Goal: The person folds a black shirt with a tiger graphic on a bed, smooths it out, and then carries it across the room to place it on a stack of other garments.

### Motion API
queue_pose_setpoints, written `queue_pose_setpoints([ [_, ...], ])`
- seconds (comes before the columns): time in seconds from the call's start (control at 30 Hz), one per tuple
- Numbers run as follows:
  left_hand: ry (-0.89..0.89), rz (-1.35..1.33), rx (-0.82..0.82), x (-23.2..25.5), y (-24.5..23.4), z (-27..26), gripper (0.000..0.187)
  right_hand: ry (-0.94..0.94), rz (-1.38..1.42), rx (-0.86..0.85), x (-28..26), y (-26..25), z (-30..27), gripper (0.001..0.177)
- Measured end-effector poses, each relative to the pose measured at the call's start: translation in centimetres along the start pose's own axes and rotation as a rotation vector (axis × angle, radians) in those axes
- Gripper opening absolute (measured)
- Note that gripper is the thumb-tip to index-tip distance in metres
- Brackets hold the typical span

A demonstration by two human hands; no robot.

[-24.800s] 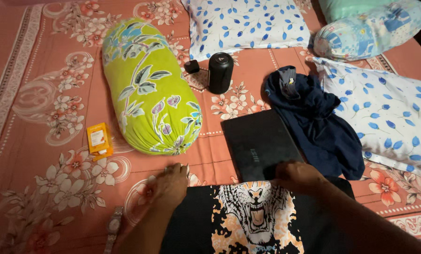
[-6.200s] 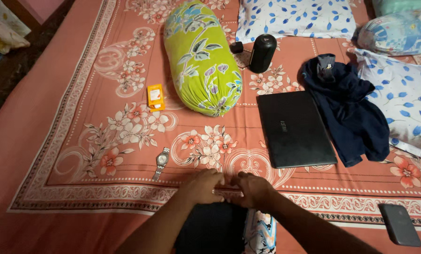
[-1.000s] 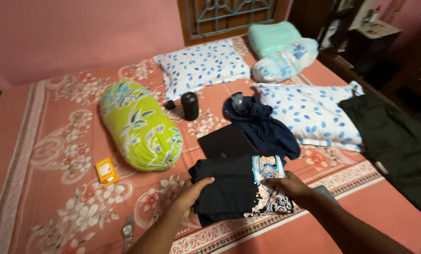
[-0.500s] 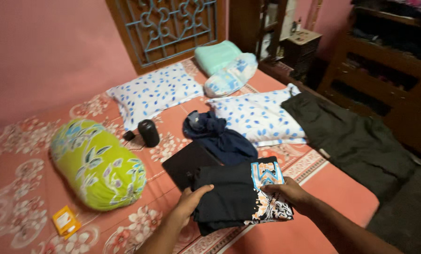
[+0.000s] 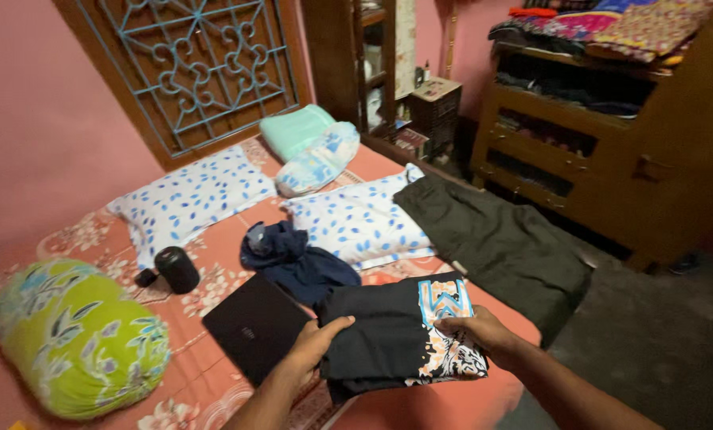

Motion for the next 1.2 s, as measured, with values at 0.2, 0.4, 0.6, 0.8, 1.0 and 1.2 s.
queue_pose_setpoints([
  [0.2, 0.086, -0.019, -0.107, -0.9, 7.0, 3.1, 0.057, -0.006, 0.048, 0.051, -0.1, -6.8, -3.4, 0.026],
  [0.4, 0.138, 0.023, -0.162, -0.4, 15.1, 4.6, 0.057, -0.010, 0.167, 0.120, -0.1, -13.3, -7.3, 0.024],
  [0.6, 0.064, -0.007, -0.242, 3.2, 23.7, 3.2, 0.055, -0.087, 0.184, 0.222, 0.2, -19.8, -11.0, 0.023],
  [0.8, 0.059, 0.104, -0.393, 5.1, 32.0, 6.2, 0.057, -0.105, 0.331, 0.326, 1.2, -26.7, -13.6, 0.024],
  [1.0, 0.108, 0.159, -0.547, 5.2, 40.5, 10.7, 0.060, -0.081, 0.360, 0.488, 1.7, -33.6, -15.5, 0.025],
  [1.2, 0.070, 0.172, -0.643, 5.6, 48.0, 15.0, 0.061, -0.120, 0.462, 0.572, 1.4, -39.5, -16.2, 0.026],
])
Point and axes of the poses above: each hand's wrist, its own z-axis towards the middle knuckle, its own y-axis out of the palm, x = y × z, the point moved 1 cm from there along z, towards the middle knuckle, and after that the axes turned 11 degrees about y, right-handed, at the moved point
